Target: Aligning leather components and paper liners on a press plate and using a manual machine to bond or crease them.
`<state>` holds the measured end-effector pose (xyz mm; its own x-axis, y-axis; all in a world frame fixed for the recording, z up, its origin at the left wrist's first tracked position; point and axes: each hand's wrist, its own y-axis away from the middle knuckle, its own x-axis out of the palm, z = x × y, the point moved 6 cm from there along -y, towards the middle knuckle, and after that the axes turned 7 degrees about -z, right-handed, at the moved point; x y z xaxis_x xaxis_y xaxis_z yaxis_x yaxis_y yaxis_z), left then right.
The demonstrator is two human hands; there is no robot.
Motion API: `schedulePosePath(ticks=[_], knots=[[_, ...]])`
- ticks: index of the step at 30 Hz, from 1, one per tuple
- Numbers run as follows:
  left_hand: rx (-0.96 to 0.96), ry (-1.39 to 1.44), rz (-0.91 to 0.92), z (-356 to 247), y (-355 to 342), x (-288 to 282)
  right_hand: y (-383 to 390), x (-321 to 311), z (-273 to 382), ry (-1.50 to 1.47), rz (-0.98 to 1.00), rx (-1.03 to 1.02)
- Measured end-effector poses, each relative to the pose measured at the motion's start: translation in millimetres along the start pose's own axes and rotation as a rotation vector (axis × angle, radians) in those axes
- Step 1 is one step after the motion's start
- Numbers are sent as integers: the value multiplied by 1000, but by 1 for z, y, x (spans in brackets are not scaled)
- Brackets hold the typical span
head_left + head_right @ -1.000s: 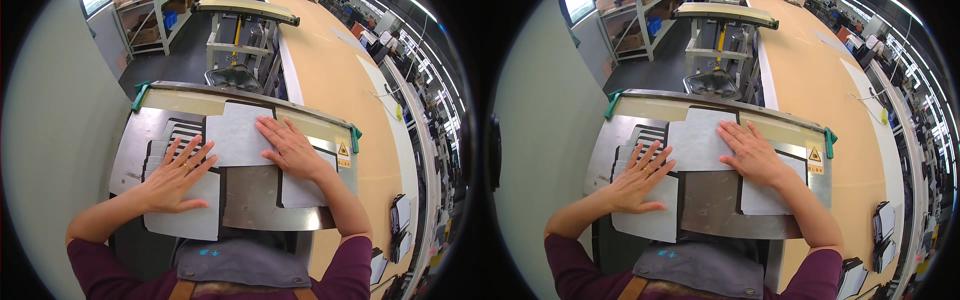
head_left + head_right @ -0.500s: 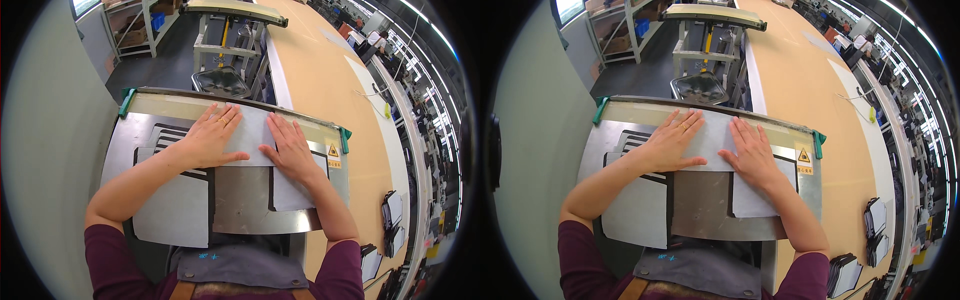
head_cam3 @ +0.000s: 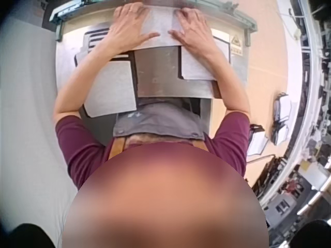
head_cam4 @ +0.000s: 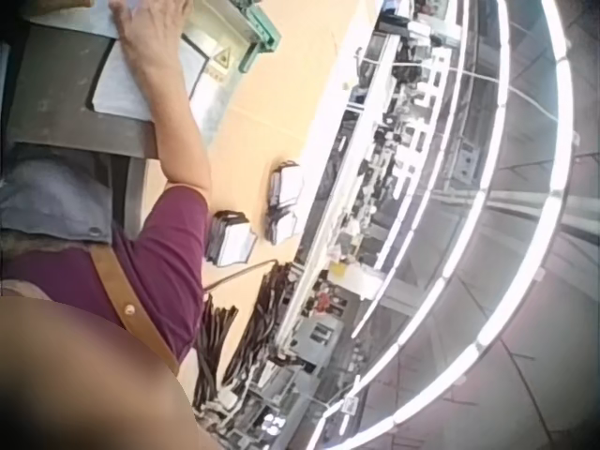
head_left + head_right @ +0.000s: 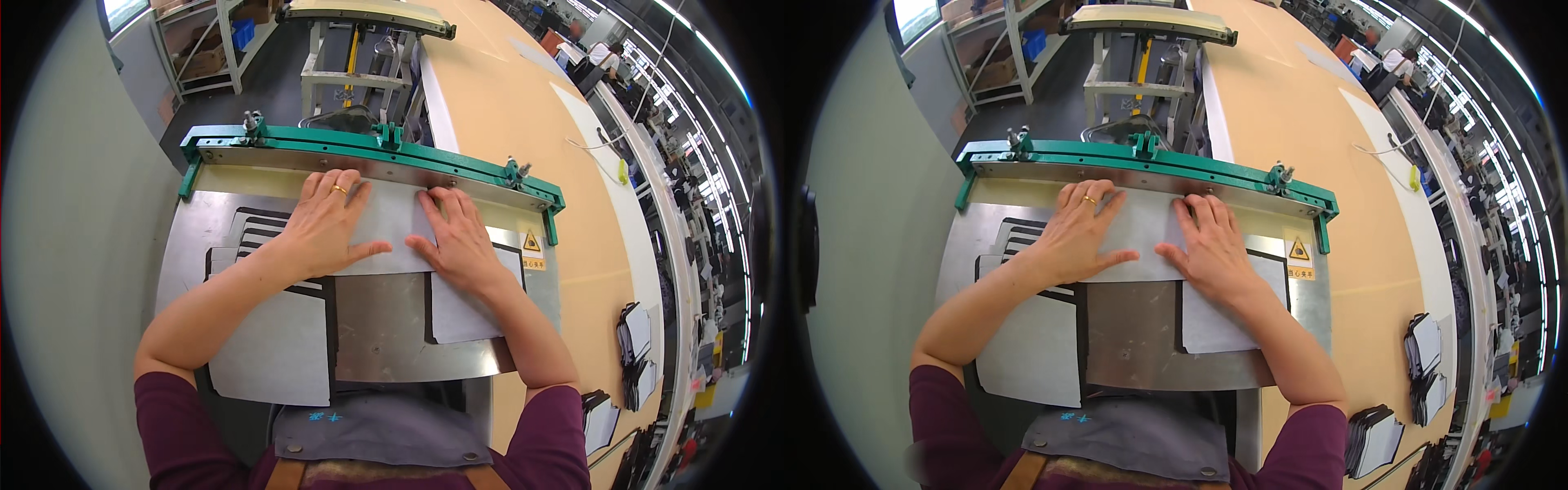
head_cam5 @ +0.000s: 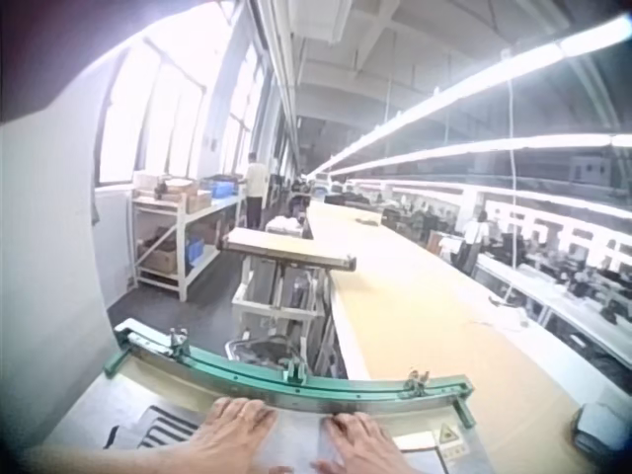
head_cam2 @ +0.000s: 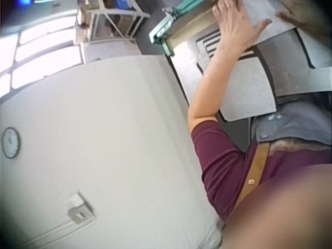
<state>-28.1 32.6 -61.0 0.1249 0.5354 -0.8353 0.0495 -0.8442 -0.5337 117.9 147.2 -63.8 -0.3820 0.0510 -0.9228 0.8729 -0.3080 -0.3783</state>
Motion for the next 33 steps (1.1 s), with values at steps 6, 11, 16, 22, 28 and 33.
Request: schedulePosePath(ticks=[6, 11, 16, 22, 28, 33], knots=[[-352, 29, 175, 36, -12, -3, 4, -3, -4, -64, 12, 21], [-334, 398, 10, 36, -27, -12, -6, -14, -19, -131, -256, 44], [-468, 835, -57, -19, -62, -43, -4, -61, -72, -1143, -297, 467], [-312, 774, 181, -89, -15, 2, 69, -91, -88, -844, -151, 597], [108, 343, 471, -100, 46, -70, 111, -84, -54, -54, -269, 312], [159, -201, 694, -89, 150, -95, 77, -78, 8, -342, -88, 141]])
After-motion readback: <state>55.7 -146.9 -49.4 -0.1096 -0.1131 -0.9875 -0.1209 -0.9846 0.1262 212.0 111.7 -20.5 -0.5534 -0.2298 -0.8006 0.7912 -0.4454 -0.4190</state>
